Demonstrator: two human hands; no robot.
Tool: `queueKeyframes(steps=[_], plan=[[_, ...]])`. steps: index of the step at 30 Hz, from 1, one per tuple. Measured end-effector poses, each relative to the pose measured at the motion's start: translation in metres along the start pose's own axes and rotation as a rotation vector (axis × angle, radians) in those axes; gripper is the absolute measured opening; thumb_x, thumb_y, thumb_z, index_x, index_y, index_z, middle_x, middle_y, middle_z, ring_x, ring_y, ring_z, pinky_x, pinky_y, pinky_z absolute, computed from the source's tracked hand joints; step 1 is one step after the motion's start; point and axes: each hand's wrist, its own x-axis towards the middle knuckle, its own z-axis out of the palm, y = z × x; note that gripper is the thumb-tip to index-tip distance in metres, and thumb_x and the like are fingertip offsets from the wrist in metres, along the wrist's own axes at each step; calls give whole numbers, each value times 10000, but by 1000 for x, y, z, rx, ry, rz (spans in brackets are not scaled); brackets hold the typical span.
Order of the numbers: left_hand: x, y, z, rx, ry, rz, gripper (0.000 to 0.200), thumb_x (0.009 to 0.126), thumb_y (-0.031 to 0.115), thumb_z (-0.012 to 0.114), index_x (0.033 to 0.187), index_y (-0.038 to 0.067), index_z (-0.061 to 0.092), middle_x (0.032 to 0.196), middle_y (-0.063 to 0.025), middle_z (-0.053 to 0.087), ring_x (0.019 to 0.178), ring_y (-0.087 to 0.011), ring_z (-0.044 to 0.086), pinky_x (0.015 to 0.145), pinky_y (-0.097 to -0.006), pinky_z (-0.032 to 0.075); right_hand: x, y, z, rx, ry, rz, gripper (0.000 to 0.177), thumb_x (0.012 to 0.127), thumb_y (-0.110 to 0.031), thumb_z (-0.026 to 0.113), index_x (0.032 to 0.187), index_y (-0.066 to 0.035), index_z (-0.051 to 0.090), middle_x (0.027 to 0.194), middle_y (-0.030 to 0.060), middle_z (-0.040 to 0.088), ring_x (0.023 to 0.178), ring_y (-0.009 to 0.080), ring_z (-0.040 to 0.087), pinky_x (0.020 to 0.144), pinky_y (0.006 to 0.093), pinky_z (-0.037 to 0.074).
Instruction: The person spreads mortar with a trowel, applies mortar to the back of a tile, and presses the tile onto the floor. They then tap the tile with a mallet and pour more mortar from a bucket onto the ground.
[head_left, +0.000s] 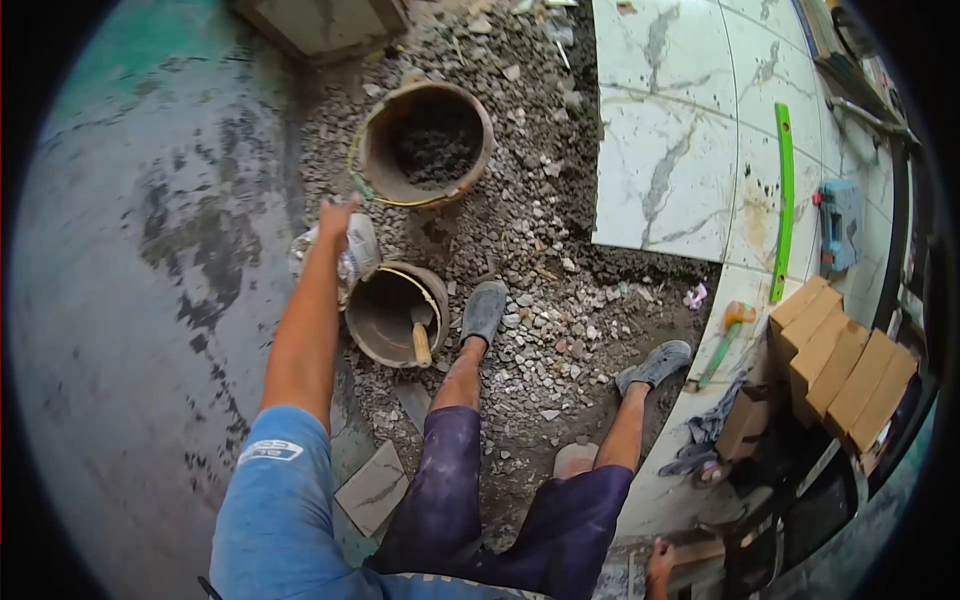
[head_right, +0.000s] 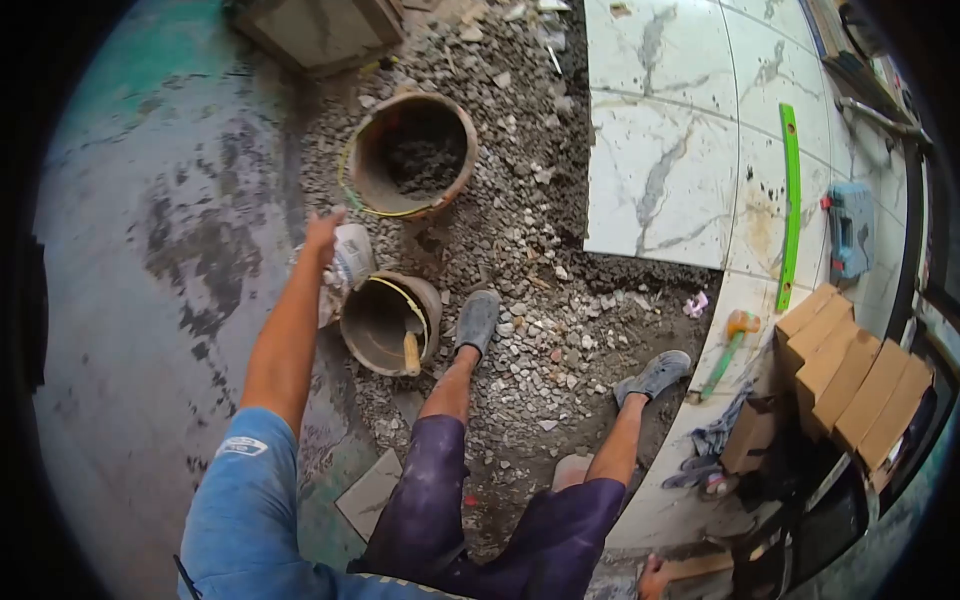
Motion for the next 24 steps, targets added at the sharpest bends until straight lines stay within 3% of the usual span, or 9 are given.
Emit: queueKeyframes(steps=[1,2,4,5,8,11,14,18,24], plan=[[12,14,9,-145,-47,-72,1166,712,403,809,1489,-2,38,1530,-260,157,1399,-393,220,1047,-536,314,-39,24,21,56,-54,170,301,902,-282,624,824,6,581,693,109,551,620,207,514,599,364,448],[68,-5,12,-21,14,-108,1209,711,395,813,1495,16,-26,1452,-250,328,1205,-318,477,887,-442,450,-70,23,35,97,-142,261,275,896,-261,630,847,5,583,670,87,534,577,188,508,563,350,444],[110,-10,6,-156,-315,-101,599,736,393,793,1150,23,569,908,-83,617,753,-126,559,611,-273,437,-119,-2,66,204,-264,375,396,890,-296,627,1088,43,578,905,169,630,783,273,598,749,364,486],[139,-18,5,-94,-280,-167,354,767,384,765,898,90,619,863,-67,614,848,-165,596,669,-288,468,-134,-43,69,99,-203,199,341,897,-273,628,1055,23,572,804,107,588,721,207,568,679,333,469],[116,12,30,-231,51,-77,330,812,366,724,936,79,617,829,-76,626,616,-225,545,563,-348,463,-144,-115,79,286,-171,254,399,911,-310,617,1134,16,557,826,57,594,733,164,568,689,293,477],[93,63,24,-638,-394,79,192,874,245,683,889,92,569,683,-31,527,572,-160,497,552,-323,439,-140,-169,71,292,-211,370,449,926,-291,599,1220,39,524,995,113,638,925,168,599,826,290,483],[42,108,57,-474,-830,92,162,903,240,652,922,89,598,623,52,464,522,-75,460,555,-232,433,-150,-194,88,782,-114,324,391,915,-236,625,1209,7,541,889,54,625,818,126,586,763,271,484],[-135,90,124,-212,-349,245,211,865,234,692,977,97,577,557,49,407,385,-73,393,364,-267,403,-178,-197,107,934,-26,134,416,924,-267,625,1242,-17,525,912,49,623,831,115,586,772,276,489],[-399,84,82,-113,-649,218,181,878,157,669,860,128,491,568,69,335,407,-58,325,376,-249,347,-146,-152,179,1513,-178,476,571,956,-517,467,1280,-48,511,1022,69,610,868,147,600,746,278,489]])
